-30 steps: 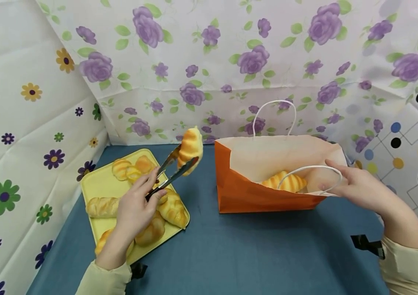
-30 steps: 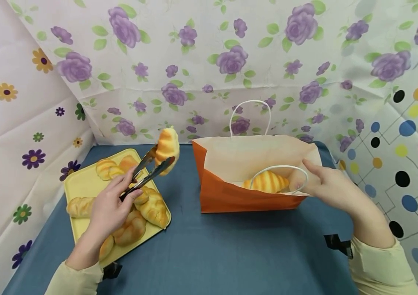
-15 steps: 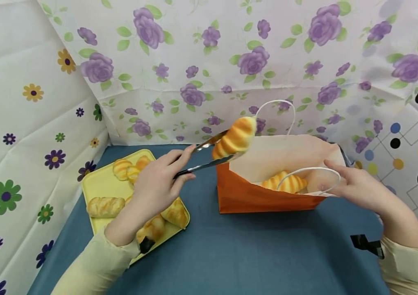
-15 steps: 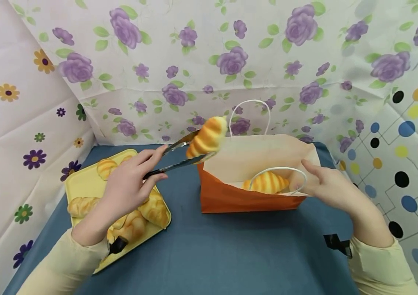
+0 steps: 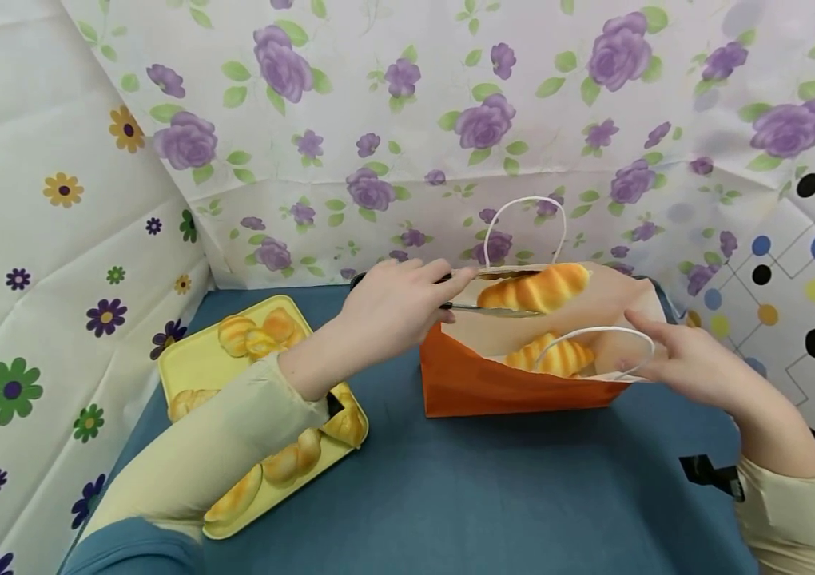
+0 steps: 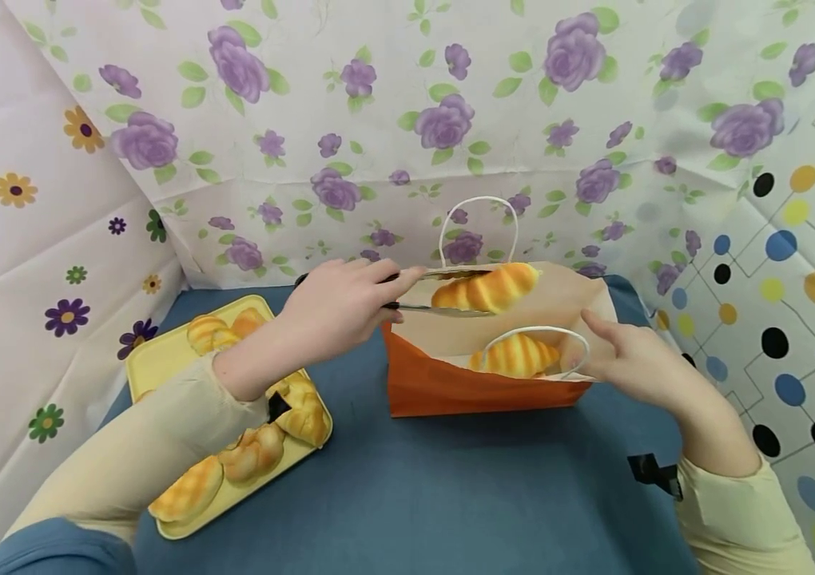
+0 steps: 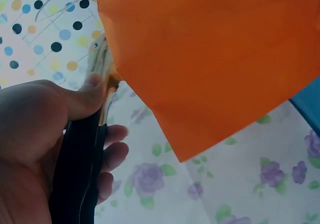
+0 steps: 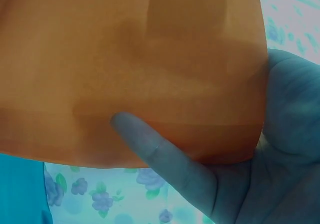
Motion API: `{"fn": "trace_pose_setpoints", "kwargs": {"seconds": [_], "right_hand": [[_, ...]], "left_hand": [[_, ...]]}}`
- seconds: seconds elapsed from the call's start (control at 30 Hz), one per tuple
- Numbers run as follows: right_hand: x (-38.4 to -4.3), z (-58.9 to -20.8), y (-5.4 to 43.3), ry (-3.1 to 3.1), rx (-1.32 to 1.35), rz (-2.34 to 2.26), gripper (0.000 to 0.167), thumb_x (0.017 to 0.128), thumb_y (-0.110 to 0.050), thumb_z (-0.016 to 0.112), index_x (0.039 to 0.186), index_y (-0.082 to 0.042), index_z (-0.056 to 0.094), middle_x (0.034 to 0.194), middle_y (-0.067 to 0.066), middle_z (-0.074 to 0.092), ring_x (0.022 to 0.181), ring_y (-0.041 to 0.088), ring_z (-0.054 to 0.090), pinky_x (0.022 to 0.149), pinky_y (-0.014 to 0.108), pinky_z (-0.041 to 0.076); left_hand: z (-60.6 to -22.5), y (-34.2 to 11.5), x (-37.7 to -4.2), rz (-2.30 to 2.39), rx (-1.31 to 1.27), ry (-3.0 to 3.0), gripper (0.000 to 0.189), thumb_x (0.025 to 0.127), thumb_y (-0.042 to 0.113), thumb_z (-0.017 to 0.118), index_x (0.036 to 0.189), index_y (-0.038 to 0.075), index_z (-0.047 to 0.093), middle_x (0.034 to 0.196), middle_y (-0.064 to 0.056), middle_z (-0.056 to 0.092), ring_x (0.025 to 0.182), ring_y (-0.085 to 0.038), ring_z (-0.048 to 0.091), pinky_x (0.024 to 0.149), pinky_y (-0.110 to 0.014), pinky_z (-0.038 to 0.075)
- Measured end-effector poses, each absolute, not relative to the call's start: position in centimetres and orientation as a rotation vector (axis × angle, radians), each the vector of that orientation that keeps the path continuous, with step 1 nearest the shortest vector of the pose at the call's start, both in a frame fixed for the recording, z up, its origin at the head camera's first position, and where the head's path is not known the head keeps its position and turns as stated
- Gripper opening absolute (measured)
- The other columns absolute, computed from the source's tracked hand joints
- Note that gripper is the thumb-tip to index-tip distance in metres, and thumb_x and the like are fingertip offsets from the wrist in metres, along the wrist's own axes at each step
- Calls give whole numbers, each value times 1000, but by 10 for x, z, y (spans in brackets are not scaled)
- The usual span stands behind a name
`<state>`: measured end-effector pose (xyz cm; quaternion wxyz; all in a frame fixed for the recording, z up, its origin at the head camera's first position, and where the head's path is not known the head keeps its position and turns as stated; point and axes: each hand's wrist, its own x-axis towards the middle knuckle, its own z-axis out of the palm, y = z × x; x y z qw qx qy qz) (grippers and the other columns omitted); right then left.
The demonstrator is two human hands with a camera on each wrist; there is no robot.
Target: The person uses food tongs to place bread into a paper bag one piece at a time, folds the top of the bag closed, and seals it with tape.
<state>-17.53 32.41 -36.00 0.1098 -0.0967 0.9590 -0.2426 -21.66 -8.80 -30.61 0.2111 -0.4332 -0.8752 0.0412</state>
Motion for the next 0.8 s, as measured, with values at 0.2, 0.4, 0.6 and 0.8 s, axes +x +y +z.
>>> {"fn": "trace_pose_setpoints", "kwargs": {"seconds": [0.2, 0.4, 0.6, 0.8], "right_hand": [[-176, -360, 324, 2829, -302, -709, 94, 101, -49, 73, 169, -3, 27, 130, 26, 69, 119, 40, 61, 88, 56, 54], [-176, -359, 323, 2835, -300, -700, 96, 101, -53, 73, 169, -3, 27, 132, 29, 68, 121, 42, 60, 90, 59, 54], [-177, -359, 322, 2833, -308, -693, 96, 101, -53, 73, 169, -2, 28, 123, 26, 70, 118, 41, 60, 85, 53, 53], [-176, -359, 322, 2837, -312, -693, 95, 100, -52, 73, 168, -3, 28, 125, 27, 70, 114, 38, 61, 80, 46, 51]], "left_hand": [[-298, -62, -228, 343, -1243, -2528, 61, 102, 45, 73, 157, 24, 57, 117, 1, 69, 79, -17, 64, 64, -28, 51], [-299, -42, -239, 578, -1234, -2670, 61, 102, 46, 73, 157, 26, 55, 131, 2, 69, 96, -18, 70, 73, -31, 56], [-301, -26, -246, 694, -1188, -2703, 31, 105, 35, 73, 133, 25, 73, 119, 3, 73, 89, -18, 71, 68, -35, 58], [-298, -4, -243, 842, -1162, -2788, 15, 108, 29, 65, 107, 24, 79, 89, 4, 67, 67, -13, 56, 58, -29, 45]]}}
